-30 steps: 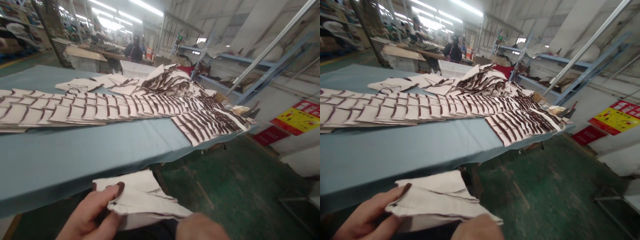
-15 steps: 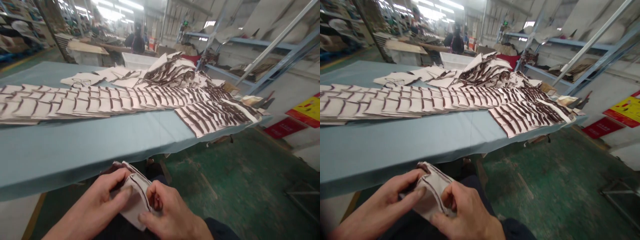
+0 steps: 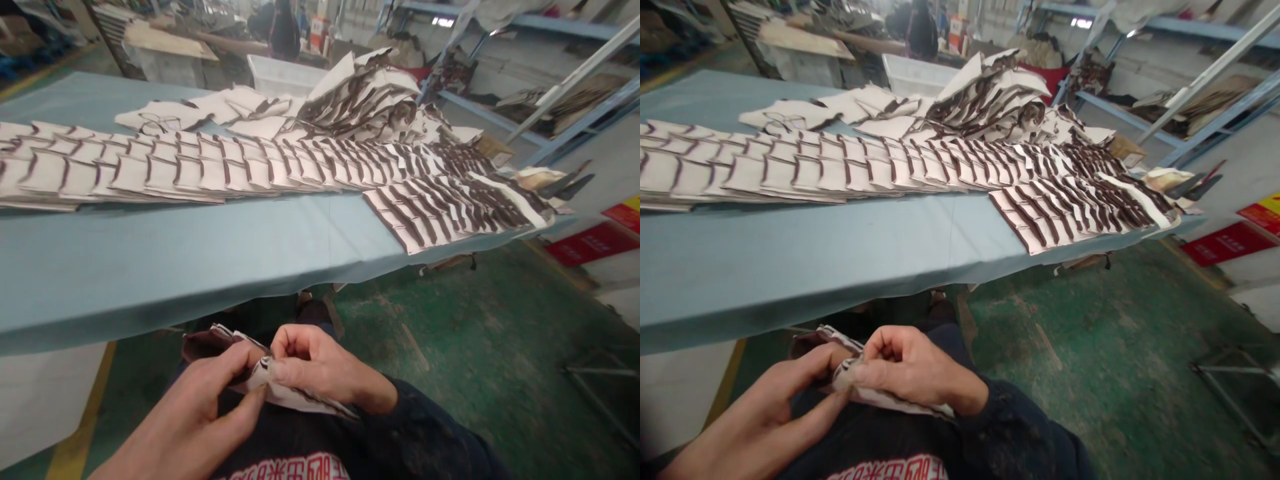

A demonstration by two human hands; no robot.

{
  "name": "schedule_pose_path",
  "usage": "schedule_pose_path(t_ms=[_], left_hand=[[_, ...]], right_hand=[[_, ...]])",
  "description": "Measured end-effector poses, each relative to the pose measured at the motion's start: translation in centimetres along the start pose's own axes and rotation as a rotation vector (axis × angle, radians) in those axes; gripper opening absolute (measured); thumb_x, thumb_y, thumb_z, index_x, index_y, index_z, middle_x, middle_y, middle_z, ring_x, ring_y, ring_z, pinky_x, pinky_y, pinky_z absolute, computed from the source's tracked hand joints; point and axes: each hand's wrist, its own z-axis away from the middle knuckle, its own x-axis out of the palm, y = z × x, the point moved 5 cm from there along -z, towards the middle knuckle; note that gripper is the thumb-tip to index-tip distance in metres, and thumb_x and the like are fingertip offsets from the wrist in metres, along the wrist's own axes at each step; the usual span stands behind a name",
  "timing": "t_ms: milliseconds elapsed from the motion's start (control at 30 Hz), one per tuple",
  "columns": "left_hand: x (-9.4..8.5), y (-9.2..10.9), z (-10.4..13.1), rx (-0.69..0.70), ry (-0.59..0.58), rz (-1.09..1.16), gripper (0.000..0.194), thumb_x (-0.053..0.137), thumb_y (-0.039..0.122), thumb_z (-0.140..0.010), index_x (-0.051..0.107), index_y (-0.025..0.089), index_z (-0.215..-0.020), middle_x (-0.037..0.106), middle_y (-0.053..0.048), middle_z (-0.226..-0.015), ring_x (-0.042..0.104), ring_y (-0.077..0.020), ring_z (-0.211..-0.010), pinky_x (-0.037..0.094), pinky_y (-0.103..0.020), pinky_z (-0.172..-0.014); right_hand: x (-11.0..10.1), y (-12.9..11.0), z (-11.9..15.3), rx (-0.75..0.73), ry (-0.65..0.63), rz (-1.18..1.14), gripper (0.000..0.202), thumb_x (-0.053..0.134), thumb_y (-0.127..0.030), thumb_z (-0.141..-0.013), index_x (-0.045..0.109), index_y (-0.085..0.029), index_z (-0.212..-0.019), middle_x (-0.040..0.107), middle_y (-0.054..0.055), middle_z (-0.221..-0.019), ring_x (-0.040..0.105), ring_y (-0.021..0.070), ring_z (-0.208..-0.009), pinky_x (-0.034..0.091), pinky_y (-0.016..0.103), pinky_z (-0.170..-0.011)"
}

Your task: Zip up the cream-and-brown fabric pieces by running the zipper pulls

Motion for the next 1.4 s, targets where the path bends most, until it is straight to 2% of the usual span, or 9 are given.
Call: schedule_pose_path(t_ms=[200,333,600,733,900,1000,1167,1300,1400], left_hand=[[0.4,-1.0,0.7,-0.118,0.052,0.103,0.039,0.073,0.051,-0.114,0.079,0.028,-0.083,0.081,0.000,-0.075,0.075,-0.0230,-0.068,0.060,-0.028,-0.064],[0.2,-1.5,0.2,-0.215,0.081,0.162,0.050,0.080,0.060,-0.109,0.075,0.026,-0.073,0.077,-0.001,-0.072,0.067,-0.0208,-0.065,0.057,-0.026,-0.060],[-0.7,-1.2,-0.4,-0.097,0.194,0.193,0.034,0.078,0.043,-0.109,0.089,0.027,-0.081,0.085,0.000,-0.073,0.080,-0.0196,-0.063,0.066,-0.020,-0.061],[-1.3,-1.4,0.1,-0.096,0.210,0.173,0.034,0.076,0.044,-0.111,0.091,0.027,-0.086,0.089,-0.002,-0.079,0.086,-0.0223,-0.068,0.071,-0.021,-0.066],[-2.2,-1.0,0.2,-0.102,0.294,0.168,0.034,0.071,0.037,-0.108,0.086,0.027,-0.080,0.085,0.002,-0.074,0.084,-0.0198,-0.065,0.068,-0.018,-0.064],[-2.4,-0.8,0.5,-0.072,0.290,0.136,0.033,0.071,0.038,-0.111,0.084,0.027,-0.082,0.082,0.002,-0.073,0.081,-0.0186,-0.064,0.066,-0.017,-0.063],[-2.3,-2.0,1.7,-0.072,0.192,0.090,0.040,0.068,0.044,-0.123,0.082,0.026,-0.090,0.080,0.002,-0.080,0.077,-0.0173,-0.070,0.063,-0.017,-0.070],[-2.2,-2.3,1.7,-0.074,0.175,0.082,0.041,0.068,0.042,-0.123,0.082,0.026,-0.087,0.080,0.003,-0.078,0.076,-0.0158,-0.069,0.060,-0.016,-0.069],[-2.3,-1.6,1.1,-0.076,0.224,0.068,0.043,0.069,0.042,-0.117,0.084,0.026,-0.080,0.080,0.003,-0.072,0.075,-0.0156,-0.061,0.059,-0.015,-0.061]], right_hand=[[0.5,1.5,-0.2,0.053,0.018,-0.059,0.075,0.104,-0.085,-0.084,0.058,-0.025,-0.084,0.052,-0.011,-0.070,0.039,0.0093,-0.065,0.031,0.025,-0.060],[0.6,1.8,-0.5,-0.043,0.144,0.063,0.065,0.098,-0.075,-0.096,0.057,-0.026,-0.088,0.052,-0.010,-0.073,0.039,0.0103,-0.067,0.032,0.025,-0.062],[1.1,1.3,0.5,-0.274,0.406,0.384,0.029,0.078,-0.046,-0.110,0.065,-0.026,-0.094,0.066,-0.005,-0.076,0.052,0.0132,-0.065,0.043,0.027,-0.063],[2.3,1.9,0.7,-0.332,0.454,0.464,0.025,0.079,-0.044,-0.114,0.072,-0.025,-0.099,0.070,-0.002,-0.080,0.058,0.0146,-0.065,0.046,0.028,-0.063],[4.5,1.8,0.6,-0.577,0.493,0.753,0.034,0.069,-0.039,-0.125,0.078,-0.025,-0.095,0.074,0.002,-0.082,0.061,0.0183,-0.070,0.047,0.034,-0.071],[4.6,1.5,0.7,-0.612,0.459,0.733,0.028,0.072,-0.035,-0.125,0.082,-0.024,-0.101,0.078,0.003,-0.084,0.063,0.0171,-0.068,0.049,0.032,-0.068],[2.0,-0.7,0.4,-0.758,0.444,0.631,0.006,0.080,-0.025,-0.117,0.083,-0.023,-0.111,0.090,0.005,-0.103,0.081,0.0166,-0.081,0.062,0.024,-0.068],[1.1,-1.9,-1.2,-0.940,0.191,0.806,0.009,0.078,-0.021,-0.120,0.083,-0.022,-0.128,0.096,0.010,-0.123,0.094,0.0196,-0.110,0.075,0.025,-0.087],[1.0,-1.8,-2.0,-0.999,0.067,0.966,0.009,0.076,-0.020,-0.123,0.084,-0.020,-0.129,0.097,0.010,-0.122,0.096,0.0200,-0.115,0.076,0.028,-0.105]])
